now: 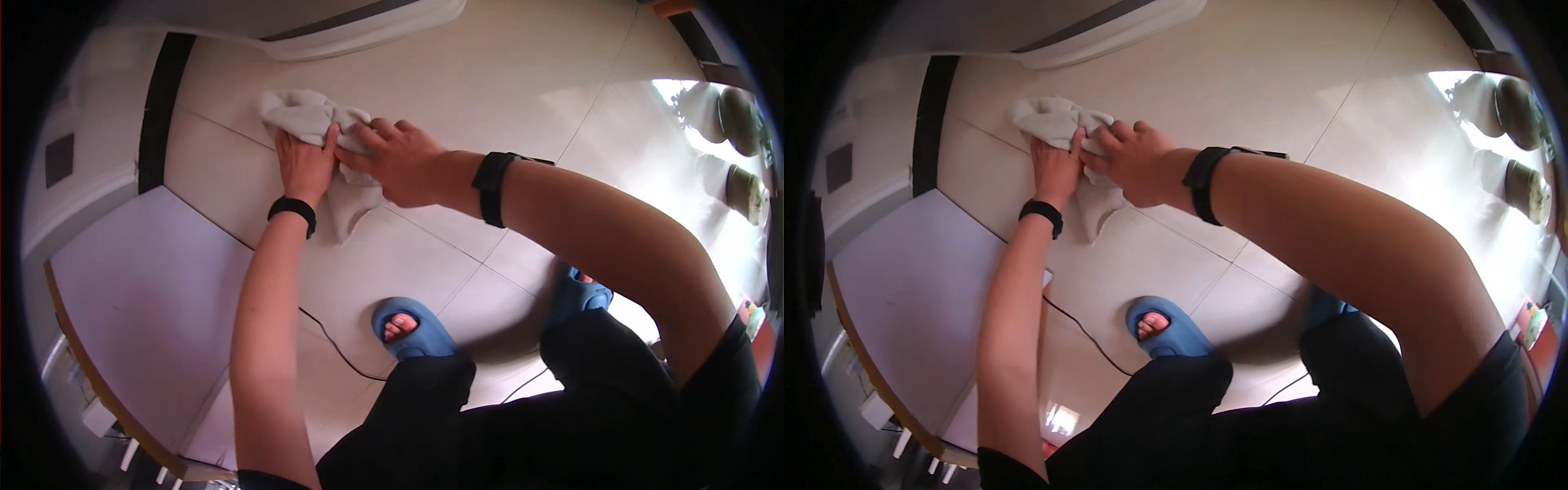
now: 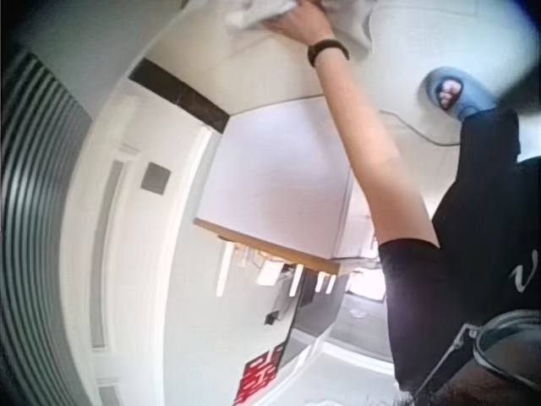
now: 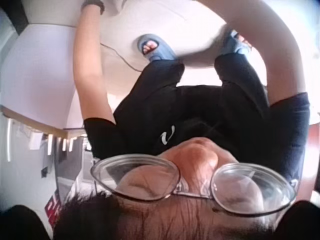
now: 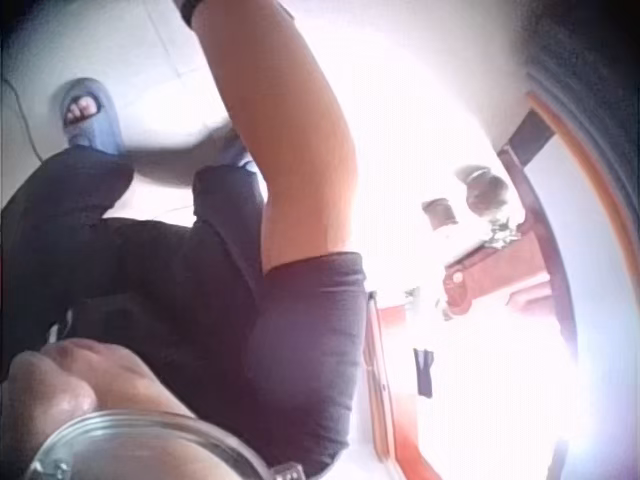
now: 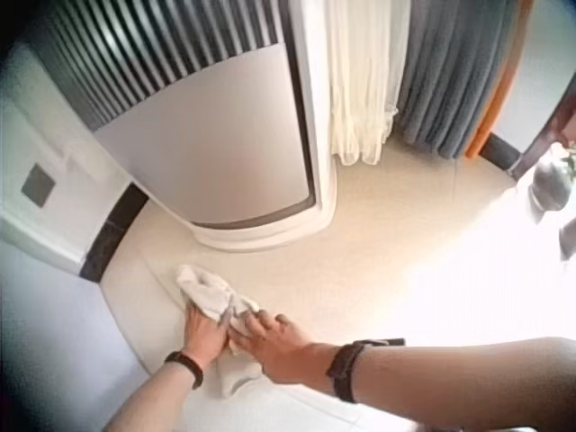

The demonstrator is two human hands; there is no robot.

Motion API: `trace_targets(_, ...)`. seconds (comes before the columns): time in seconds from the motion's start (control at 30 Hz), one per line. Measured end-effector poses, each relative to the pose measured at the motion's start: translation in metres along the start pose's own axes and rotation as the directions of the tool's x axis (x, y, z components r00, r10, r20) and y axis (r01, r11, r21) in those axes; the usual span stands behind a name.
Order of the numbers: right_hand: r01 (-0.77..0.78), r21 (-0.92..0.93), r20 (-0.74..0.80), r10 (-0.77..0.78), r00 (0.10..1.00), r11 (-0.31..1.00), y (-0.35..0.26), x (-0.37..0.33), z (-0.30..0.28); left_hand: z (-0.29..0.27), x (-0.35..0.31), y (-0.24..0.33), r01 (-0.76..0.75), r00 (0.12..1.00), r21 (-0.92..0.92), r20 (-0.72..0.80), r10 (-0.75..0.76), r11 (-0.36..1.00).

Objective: Wiping the floor with a cloth.

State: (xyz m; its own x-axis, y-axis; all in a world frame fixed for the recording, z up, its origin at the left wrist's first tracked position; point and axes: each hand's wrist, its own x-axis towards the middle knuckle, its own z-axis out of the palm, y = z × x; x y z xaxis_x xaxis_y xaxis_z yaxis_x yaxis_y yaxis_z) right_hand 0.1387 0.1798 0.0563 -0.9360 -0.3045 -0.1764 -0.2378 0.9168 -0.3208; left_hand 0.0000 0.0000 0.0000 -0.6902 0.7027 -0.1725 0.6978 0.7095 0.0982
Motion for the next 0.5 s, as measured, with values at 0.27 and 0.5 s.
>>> trace_targets(0.27,0.001,-0.042,-0.131,-0.007,0.991,0.999,0.032,-0.027,0.015,-0.012,0.036,0.047,-0.137,0.987,-0.125,-0.1,0.125,0.983)
trace_targets(0.5,-0.257,-0.004,-0.133,0.254,0.958,0.967,0.085,-0.139,0.003,0.005,0.065,0.185,-0.37,0.929,-0.371,-0.176,0.327,0.852)
